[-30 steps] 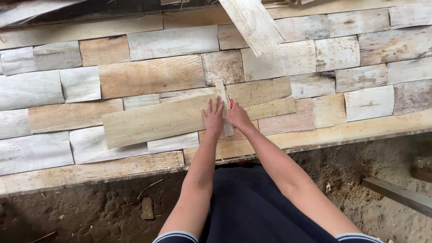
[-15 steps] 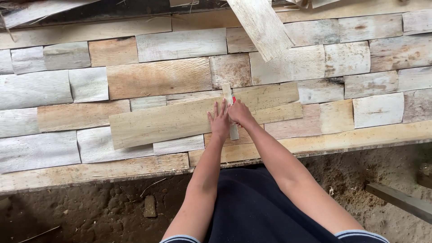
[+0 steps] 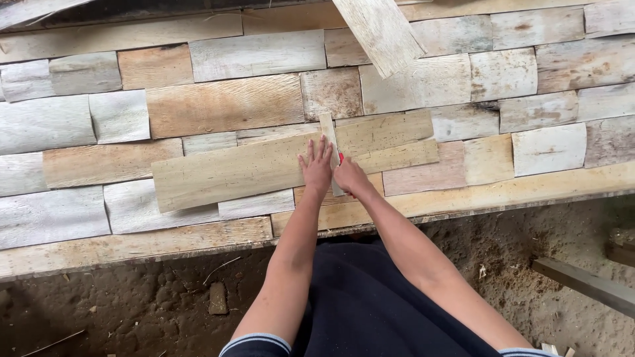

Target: Selecting, measuring, and trimming thin wood veneers with a utility knife to create a patterned panel.

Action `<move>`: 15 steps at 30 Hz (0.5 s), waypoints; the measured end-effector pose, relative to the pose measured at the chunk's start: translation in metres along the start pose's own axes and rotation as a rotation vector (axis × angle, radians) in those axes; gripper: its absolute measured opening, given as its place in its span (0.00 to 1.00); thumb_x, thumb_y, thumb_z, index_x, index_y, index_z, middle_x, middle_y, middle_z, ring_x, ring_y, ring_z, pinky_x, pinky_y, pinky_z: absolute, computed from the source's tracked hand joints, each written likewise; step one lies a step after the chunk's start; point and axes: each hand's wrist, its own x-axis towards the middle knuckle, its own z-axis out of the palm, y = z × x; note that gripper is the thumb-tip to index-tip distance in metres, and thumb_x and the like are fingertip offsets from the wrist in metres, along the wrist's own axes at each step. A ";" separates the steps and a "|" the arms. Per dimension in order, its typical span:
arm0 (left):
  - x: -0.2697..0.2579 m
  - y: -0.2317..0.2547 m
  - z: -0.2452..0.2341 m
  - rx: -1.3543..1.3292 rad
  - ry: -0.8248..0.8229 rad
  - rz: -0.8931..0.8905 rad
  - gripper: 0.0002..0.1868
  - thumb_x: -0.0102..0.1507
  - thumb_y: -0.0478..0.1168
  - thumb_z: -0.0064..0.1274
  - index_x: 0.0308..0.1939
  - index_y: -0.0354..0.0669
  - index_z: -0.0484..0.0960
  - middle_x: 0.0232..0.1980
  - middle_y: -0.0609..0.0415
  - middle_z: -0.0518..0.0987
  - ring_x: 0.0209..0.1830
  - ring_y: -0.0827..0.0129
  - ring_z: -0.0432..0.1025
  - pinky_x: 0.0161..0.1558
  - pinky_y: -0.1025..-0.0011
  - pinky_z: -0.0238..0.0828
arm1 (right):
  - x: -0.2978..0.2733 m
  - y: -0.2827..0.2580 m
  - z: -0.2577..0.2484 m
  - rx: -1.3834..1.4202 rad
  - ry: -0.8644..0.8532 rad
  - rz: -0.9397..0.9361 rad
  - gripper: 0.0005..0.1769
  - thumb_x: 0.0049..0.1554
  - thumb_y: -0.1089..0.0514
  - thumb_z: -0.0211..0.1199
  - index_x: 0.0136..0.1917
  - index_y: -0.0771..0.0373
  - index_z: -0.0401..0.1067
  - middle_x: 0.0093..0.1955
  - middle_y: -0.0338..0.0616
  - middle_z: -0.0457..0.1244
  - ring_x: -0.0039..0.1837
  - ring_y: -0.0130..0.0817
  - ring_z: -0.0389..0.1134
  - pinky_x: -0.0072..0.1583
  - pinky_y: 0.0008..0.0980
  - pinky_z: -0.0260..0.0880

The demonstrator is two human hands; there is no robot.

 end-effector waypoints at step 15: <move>-0.023 0.005 -0.031 -0.054 -0.016 0.019 0.49 0.62 0.48 0.63 0.82 0.61 0.51 0.86 0.63 0.34 0.85 0.52 0.29 0.75 0.33 0.38 | -0.059 0.026 0.014 0.041 -0.064 0.039 0.26 0.63 0.47 0.40 0.65 0.67 0.58 0.59 0.69 0.66 0.59 0.67 0.71 0.60 0.61 0.70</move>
